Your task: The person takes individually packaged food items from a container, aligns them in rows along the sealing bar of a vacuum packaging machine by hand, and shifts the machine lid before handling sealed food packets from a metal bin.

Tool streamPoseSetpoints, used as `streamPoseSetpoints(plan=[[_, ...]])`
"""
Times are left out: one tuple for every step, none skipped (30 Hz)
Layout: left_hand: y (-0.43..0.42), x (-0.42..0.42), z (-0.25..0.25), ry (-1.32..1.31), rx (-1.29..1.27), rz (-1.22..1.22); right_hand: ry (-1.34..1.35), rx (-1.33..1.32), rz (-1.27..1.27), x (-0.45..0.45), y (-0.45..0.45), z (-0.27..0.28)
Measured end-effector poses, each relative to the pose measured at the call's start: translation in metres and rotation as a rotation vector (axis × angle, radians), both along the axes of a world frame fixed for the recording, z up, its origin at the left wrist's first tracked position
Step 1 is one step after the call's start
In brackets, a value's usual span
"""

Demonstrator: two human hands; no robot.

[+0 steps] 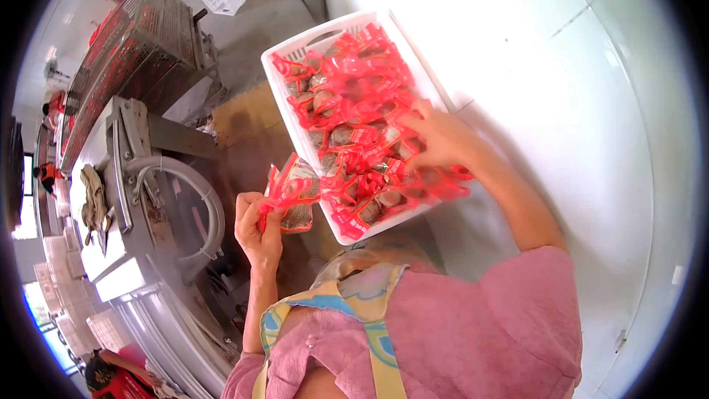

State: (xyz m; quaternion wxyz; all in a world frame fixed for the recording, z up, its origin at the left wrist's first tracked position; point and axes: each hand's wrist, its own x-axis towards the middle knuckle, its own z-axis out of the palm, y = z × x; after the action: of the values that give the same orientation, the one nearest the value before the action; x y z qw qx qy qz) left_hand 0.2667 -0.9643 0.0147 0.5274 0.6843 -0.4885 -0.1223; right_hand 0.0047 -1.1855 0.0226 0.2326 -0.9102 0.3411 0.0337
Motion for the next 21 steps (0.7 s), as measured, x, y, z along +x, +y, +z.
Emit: streamPoseSetpoints(plan=[[0.007, 0.002, -0.001, -0.006, -0.002, 0.02, -0.019, -0.026, 0.029, -0.002, 0.0, -0.002], [0.012, 0.004, -0.001, -0.012, -0.006, 0.04, -0.038, -0.053, 0.058, -0.004, 0.0, -0.004], [0.018, 0.006, 0.0, -0.008, -0.01, 0.055, -0.035, -0.091, 0.084, -0.005, -0.001, -0.013], [0.025, 0.008, 0.001, -0.003, -0.015, 0.072, -0.032, -0.128, 0.112, -0.005, -0.002, -0.022], [0.033, 0.009, 0.001, 0.002, -0.02, 0.092, 0.014, -0.171, 0.103, -0.006, -0.007, -0.036], [0.043, 0.011, 0.002, 0.017, -0.018, 0.1, 0.059, -0.216, 0.096, -0.004, -0.017, -0.051], [0.054, 0.013, 0.002, 0.028, -0.017, 0.111, 0.098, -0.262, 0.09, 0.002, -0.023, -0.052], [0.065, 0.017, 0.002, 0.037, -0.019, 0.126, -0.02, -0.285, 0.053, 0.005, -0.031, -0.045], [0.077, 0.021, 0.002, 0.026, -0.031, 0.141, -0.139, -0.3, 0.02, 0.012, -0.034, -0.025], [0.091, 0.024, 0.001, 0.013, -0.043, 0.157, -0.261, -0.31, -0.012, 0.019, -0.032, -0.005], [0.108, 0.028, 0.001, 0.002, -0.05, 0.175, -0.288, -0.333, -0.071, 0.029, -0.024, 0.018], [0.127, 0.032, 0.0, 0.01, -0.028, 0.199, -0.32, -0.352, -0.126, 0.041, -0.013, 0.04], [0.146, 0.036, 0.001, 0.009, 0.008, 0.226, -0.291, -0.403, -0.099, 0.047, -0.006, 0.053], [0.165, 0.038, -0.001, 0.001, 0.005, 0.251, -0.254, -0.478, -0.098, 0.057, 0.009, 0.061], [0.185, 0.041, -0.004, -0.011, 0.001, 0.294, -0.283, -0.505, -0.005, 0.071, 0.029, 0.073], [0.209, 0.045, -0.003, 0.002, -0.002, 0.328, -0.259, -0.453, -0.003, 0.088, 0.053, 0.08], [0.234, 0.05, -0.002, 0.017, -0.005, 0.375, -0.336, -0.439, 0.062, 0.112, 0.076, 0.081], [0.262, 0.055, -0.004, 0.007, -0.009, 0.42, -0.401, -0.408, 0.13, 0.133, 0.099, 0.07], [0.29, 0.061, -0.007, -0.001, -0.018, 0.462, -0.462, -0.381, 0.196, 0.157, 0.121, 0.062], [0.32, 0.067, -0.008, -0.028, -0.016, 0.514, -0.526, -0.282, 0.322, 0.187, 0.154, 0.056], [0.354, 0.073, -0.006, -0.056, -0.003, 0.585, -0.576, -0.184, 0.435, 0.215, 0.192, 0.052]])
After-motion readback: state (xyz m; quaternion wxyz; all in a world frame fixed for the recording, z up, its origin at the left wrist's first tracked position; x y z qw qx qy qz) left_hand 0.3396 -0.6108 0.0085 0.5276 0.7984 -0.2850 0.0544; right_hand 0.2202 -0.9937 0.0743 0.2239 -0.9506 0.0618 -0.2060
